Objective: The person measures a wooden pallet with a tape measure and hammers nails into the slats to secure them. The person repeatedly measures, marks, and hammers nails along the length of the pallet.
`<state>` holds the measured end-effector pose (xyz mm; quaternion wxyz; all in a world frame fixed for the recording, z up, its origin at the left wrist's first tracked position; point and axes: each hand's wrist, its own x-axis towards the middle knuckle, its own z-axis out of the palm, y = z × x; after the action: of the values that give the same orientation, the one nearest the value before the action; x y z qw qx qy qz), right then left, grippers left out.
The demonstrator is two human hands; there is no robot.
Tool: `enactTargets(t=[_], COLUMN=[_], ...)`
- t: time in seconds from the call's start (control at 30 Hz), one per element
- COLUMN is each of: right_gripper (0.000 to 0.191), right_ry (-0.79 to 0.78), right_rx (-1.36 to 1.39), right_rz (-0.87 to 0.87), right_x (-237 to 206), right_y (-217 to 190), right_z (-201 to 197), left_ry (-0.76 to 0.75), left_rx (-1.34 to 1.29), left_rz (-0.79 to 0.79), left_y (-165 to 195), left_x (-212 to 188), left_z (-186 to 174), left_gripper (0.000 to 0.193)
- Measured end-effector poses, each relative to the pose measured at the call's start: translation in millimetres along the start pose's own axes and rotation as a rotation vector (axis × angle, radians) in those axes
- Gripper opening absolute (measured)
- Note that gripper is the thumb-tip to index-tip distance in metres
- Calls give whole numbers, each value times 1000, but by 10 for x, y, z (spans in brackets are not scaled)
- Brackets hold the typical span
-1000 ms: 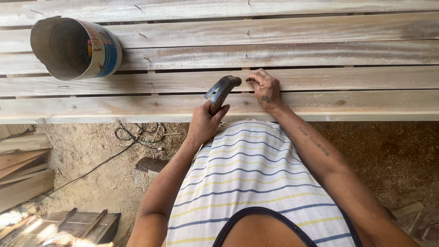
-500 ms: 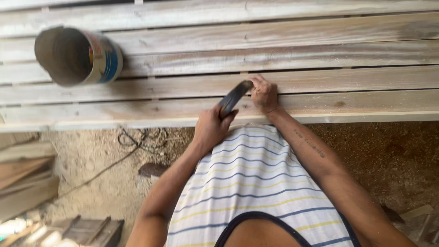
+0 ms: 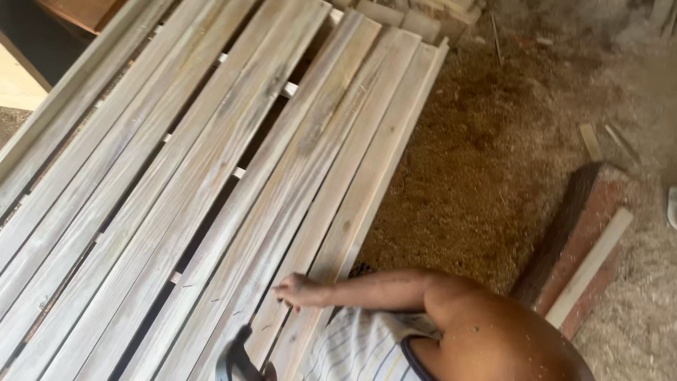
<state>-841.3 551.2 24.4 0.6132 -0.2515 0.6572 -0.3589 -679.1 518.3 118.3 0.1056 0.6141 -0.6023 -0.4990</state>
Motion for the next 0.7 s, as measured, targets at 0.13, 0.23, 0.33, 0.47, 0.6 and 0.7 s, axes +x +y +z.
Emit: enactTargets(t=[0.13, 0.23, 0.33, 0.47, 0.6, 0.7], right_gripper=[28, 29, 27, 25, 23, 27], right_ry=[-63, -50, -91, -194, -236, -253], right_rx=[485, 565, 538, 747, 890, 894], right_rz=[165, 251, 187, 116, 134, 99], right_x=[-234, -488, -762, -1065, -1156, -1056], right_y=[209, 301, 293, 193, 148, 182], right_z=[-429, -622, -715, -662, -559, -517], left_ry=[-56, -81, -107, -147, -174, -12], left_rx=[34, 48, 58, 54, -112, -77], left_rz=[0, 0, 16, 36, 1193, -10], left_y=[-106, -362, -463, -176, 127, -46], left_x=[124, 168, 227, 258, 228, 71], left_z=[181, 123, 102, 157, 97, -125], left_gripper=[42, 44, 47, 50, 54, 29])
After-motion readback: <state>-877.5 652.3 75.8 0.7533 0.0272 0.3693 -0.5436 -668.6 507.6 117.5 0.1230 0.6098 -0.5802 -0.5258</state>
